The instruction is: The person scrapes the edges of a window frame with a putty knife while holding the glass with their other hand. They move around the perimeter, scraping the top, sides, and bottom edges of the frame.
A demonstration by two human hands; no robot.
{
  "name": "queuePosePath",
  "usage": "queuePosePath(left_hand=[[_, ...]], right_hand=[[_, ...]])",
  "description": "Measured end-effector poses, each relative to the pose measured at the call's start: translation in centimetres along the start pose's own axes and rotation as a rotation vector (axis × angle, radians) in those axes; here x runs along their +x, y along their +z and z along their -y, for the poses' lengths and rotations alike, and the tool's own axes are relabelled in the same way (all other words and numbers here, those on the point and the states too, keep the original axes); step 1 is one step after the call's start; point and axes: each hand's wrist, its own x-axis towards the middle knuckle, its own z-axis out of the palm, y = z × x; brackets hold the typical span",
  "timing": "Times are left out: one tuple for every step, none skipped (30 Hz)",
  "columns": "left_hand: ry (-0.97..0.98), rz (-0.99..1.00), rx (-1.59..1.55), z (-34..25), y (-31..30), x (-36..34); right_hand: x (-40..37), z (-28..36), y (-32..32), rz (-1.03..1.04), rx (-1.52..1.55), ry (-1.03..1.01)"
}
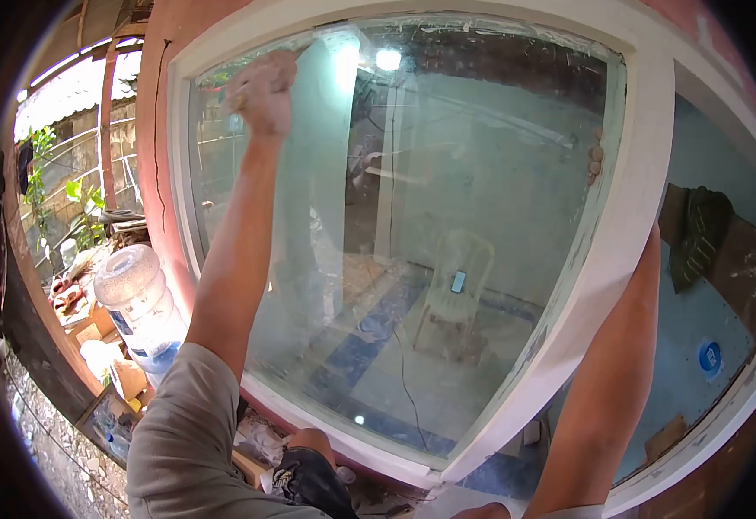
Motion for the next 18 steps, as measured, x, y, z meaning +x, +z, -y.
queuePosePath(left_hand=[[-0.013,0.044,-0.188,-0.4,-0.4,-0.2],[-0.023,0.093,-0.379,-0.5,-0.5,-0.1],[0.012,0.096,-0.313,-0.6,-0.5,-0.3],[0.043,0.090,-0.203,0.0,-0.4,-0.1],[0.078,0.086,-0.094,0.2,0.1,0.8],[0.123,0.039,-0.030,0.4,0.6,1.6],[0.124,0.038,-0.033,0.7,0.5,2.2],[0.031,0.004,-0.176,0.9,0.2,2.7],[-0.070,-0.035,-0.314,0.9,-0.2,2.7],[-0.079,-0.008,-0.249,-0.1,-0.2,2.0],[-0.086,-0.015,-0.242,-0.4,-0.7,1.3],[-0.065,0.040,-0.250,-0.5,-1.1,1.0],[-0.041,0.099,-0.259,-0.5,-1.3,1.0],[-0.006,0.084,-0.273,-0.2,-1.2,1.2],[0.000,0.083,-0.274,0.2,-0.9,1.6],[0.013,0.053,-0.219,0.6,-0.5,2.2],[0.022,0.019,-0.165,0.9,-0.3,2.4],[-0.027,0.001,-0.188,1.0,-0.4,2.6]], right_hand=[[0.0,0.1,-0.1,0.001,0.000,-0.001],[-0.2,-0.1,-0.2,0.005,0.000,0.000],[-0.4,-0.1,-0.2,0.008,0.001,0.001],[-0.3,-0.2,-0.2,0.012,0.004,0.003],[-0.2,-0.2,-0.3,0.017,0.006,0.006],[-0.2,-0.3,-0.3,0.021,0.004,0.012],[-0.3,-0.2,-0.4,0.022,0.008,0.012],[-0.3,-0.4,-0.4,0.023,0.008,0.010],[-0.2,-0.3,-0.5,0.032,0.019,0.015],[-0.2,-0.4,-0.6,0.032,0.016,0.019],[-0.1,-0.4,-0.7,0.037,0.018,0.023],[-0.1,-0.4,-0.8,0.042,0.019,0.026],[-0.1,-0.4,-0.9,0.047,0.021,0.027],[-0.1,-0.7,-0.8,0.053,0.020,0.027],[0.0,-0.6,-0.9,0.061,0.020,0.026],[0.0,-0.5,-0.9,0.066,0.019,0.028],[0.0,-0.6,-0.8,0.064,0.019,0.029],[0.0,-0.5,-0.8,0.061,0.018,0.027]])
